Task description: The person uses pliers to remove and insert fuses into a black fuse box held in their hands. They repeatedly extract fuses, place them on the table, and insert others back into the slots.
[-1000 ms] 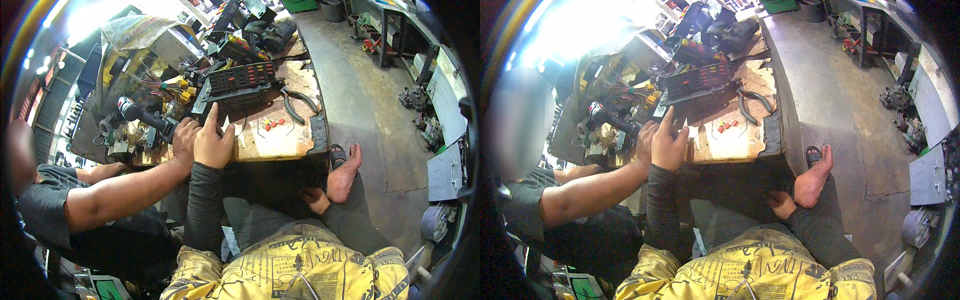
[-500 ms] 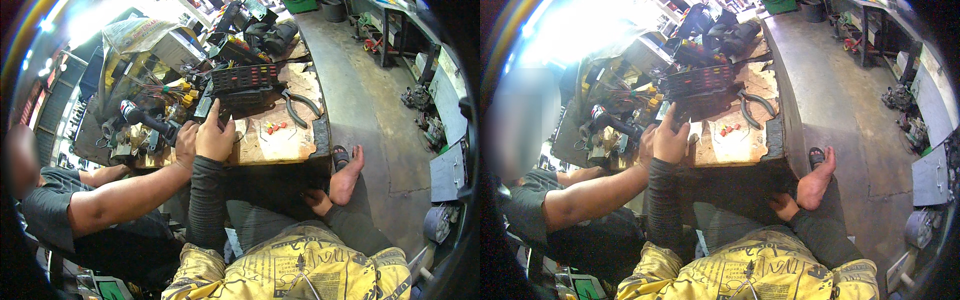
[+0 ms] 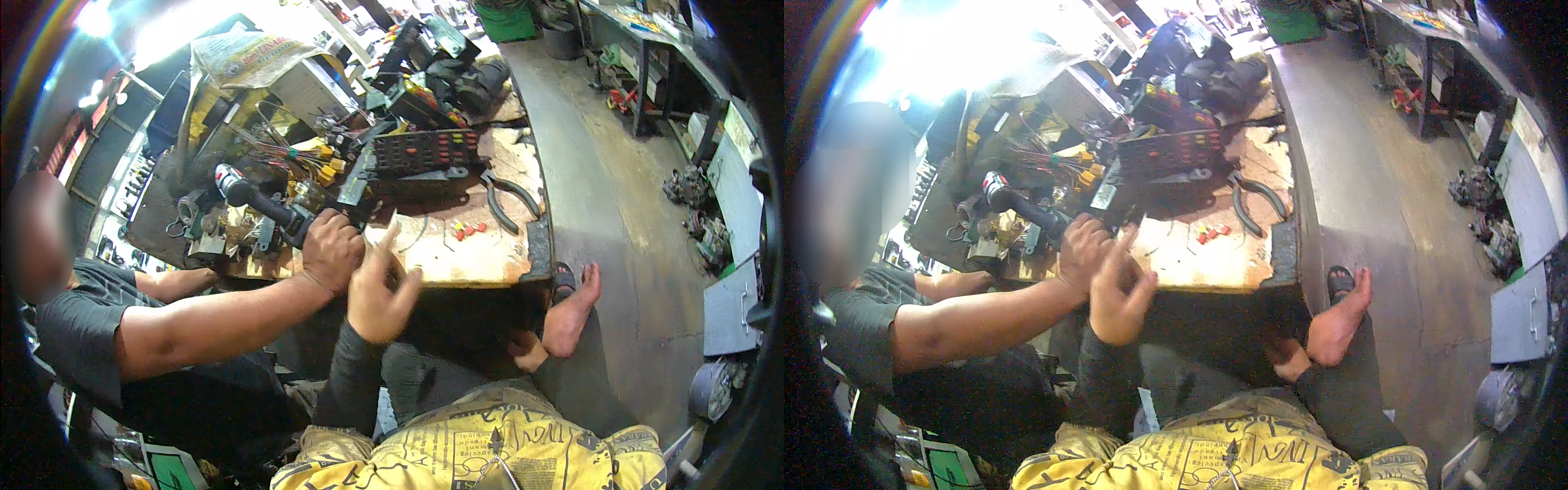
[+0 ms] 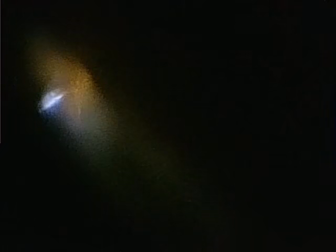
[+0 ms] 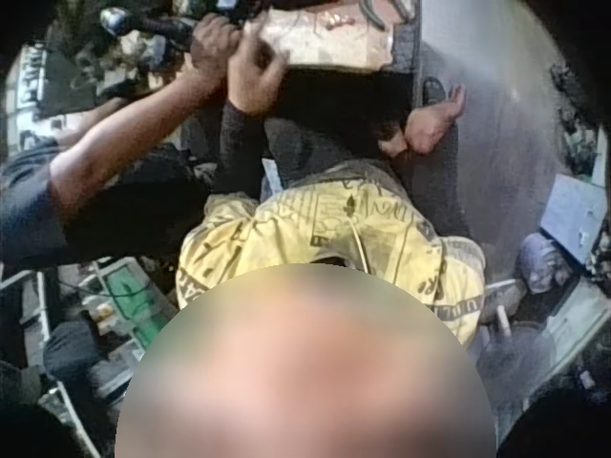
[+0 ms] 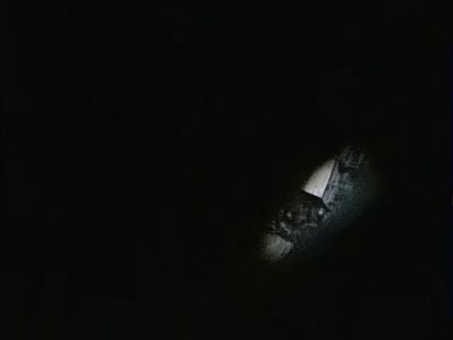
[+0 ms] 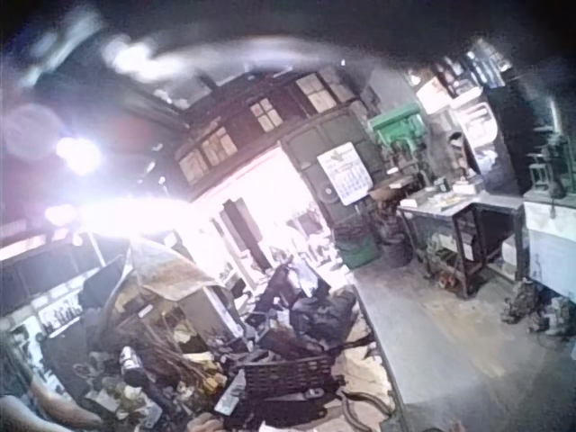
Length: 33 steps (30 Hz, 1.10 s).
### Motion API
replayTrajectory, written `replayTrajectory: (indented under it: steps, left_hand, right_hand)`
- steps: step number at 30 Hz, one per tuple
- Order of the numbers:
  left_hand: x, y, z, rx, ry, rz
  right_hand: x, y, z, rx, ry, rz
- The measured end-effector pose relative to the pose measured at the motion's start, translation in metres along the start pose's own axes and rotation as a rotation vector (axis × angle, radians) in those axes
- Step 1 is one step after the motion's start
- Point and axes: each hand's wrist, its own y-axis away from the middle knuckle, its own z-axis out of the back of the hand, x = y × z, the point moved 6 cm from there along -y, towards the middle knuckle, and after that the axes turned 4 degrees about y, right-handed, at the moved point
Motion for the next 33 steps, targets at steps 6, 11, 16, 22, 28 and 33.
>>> replayTrajectory:
  steps: [6,11,16,22,28,33]
  left_hand:
    - [0.016,0.069,-0.046,0.285,0.388,0.262]
    - [0.030,0.115,-0.072,0.074,0.403,0.217]
    - [0.077,0.147,-0.145,0.353,0.223,0.187]
    - [0.101,0.189,-0.210,0.816,0.074,0.247]
    - [0.098,0.189,-0.202,0.824,0.131,0.305]
    - [0.102,0.191,-0.204,0.732,0.158,0.198]
  right_hand:
    - [0.052,-0.003,0.044,-0.709,-0.304,0.056]
    - [0.065,0.002,0.045,-1.010,-0.515,0.105]
    - [0.050,0.004,0.037,-0.944,-0.091,0.294]
    - [0.019,-0.009,0.049,-0.929,-0.585,0.192]
    - [0.040,0.003,0.034,-1.043,-0.549,0.231]
    - [0.046,0.001,0.033,-1.037,-0.378,0.233]
